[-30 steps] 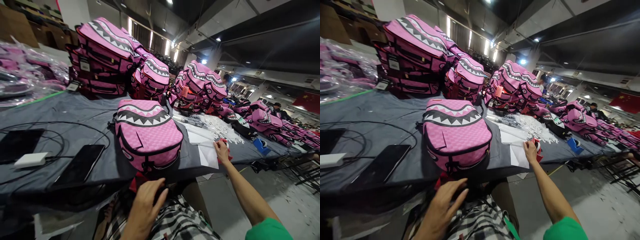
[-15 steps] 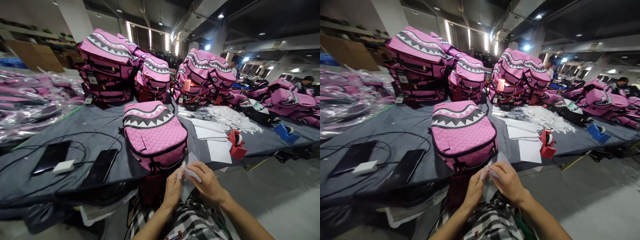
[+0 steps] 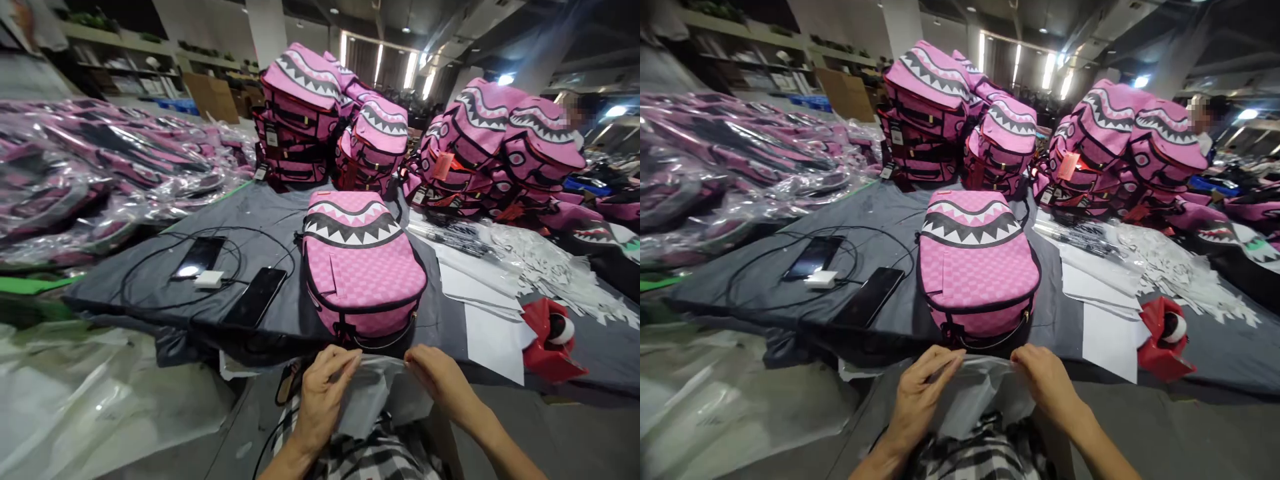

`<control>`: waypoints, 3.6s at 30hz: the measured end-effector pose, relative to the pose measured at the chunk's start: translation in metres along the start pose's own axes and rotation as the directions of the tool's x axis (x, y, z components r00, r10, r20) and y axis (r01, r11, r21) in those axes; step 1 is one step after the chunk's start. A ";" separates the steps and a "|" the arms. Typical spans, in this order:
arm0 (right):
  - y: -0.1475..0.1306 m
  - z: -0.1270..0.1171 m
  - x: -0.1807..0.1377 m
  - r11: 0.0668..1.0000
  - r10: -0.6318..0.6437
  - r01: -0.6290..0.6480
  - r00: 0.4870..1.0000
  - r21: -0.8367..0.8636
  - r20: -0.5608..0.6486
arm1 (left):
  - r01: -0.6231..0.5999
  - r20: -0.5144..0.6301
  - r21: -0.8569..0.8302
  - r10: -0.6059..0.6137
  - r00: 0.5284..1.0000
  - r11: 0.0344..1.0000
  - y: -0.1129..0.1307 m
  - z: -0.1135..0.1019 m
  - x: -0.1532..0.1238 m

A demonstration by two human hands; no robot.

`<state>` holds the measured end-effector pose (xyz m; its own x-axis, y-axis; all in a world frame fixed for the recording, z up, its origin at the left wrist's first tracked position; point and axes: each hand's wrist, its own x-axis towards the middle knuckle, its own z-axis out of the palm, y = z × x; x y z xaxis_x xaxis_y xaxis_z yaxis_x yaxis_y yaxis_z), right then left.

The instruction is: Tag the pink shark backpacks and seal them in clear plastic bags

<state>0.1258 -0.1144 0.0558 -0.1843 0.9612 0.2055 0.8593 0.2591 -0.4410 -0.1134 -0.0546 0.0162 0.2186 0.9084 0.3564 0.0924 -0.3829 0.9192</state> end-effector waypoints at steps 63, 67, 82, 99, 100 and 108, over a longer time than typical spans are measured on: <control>0.042 0.019 0.041 0.885 -0.403 0.256 0.839 -0.390 -0.364 | -0.649 0.325 0.580 0.591 0.739 0.492 -0.027 -0.003 0.029; 0.052 0.003 0.048 0.803 -0.531 0.418 0.826 -0.424 -0.191 | -0.671 0.301 0.585 0.645 0.702 0.456 -0.032 -0.002 0.030; 0.050 -0.034 0.077 0.810 -0.426 0.534 0.820 -0.242 0.382 | -0.795 0.514 0.469 0.613 0.600 0.384 -0.026 -0.005 0.047; -0.010 -0.154 0.152 0.810 -0.566 0.586 0.780 0.007 0.267 | -0.565 0.822 0.240 0.145 0.551 0.789 0.138 -0.070 0.174; -0.014 -0.160 0.155 0.807 -0.571 0.589 0.796 -0.043 0.199 | -0.600 0.810 0.262 0.167 0.563 0.756 0.149 -0.071 0.179; -0.025 -0.128 0.144 0.826 -0.561 0.424 0.685 -0.372 -0.465 | -0.741 0.442 0.588 0.639 0.629 0.323 0.130 -0.048 0.184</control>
<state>0.1387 0.0053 0.2085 -0.3867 0.4690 0.7940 0.8089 0.5859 0.0479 -0.1073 0.0709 0.2090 0.6256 0.2526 0.7381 0.4393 -0.8959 -0.0658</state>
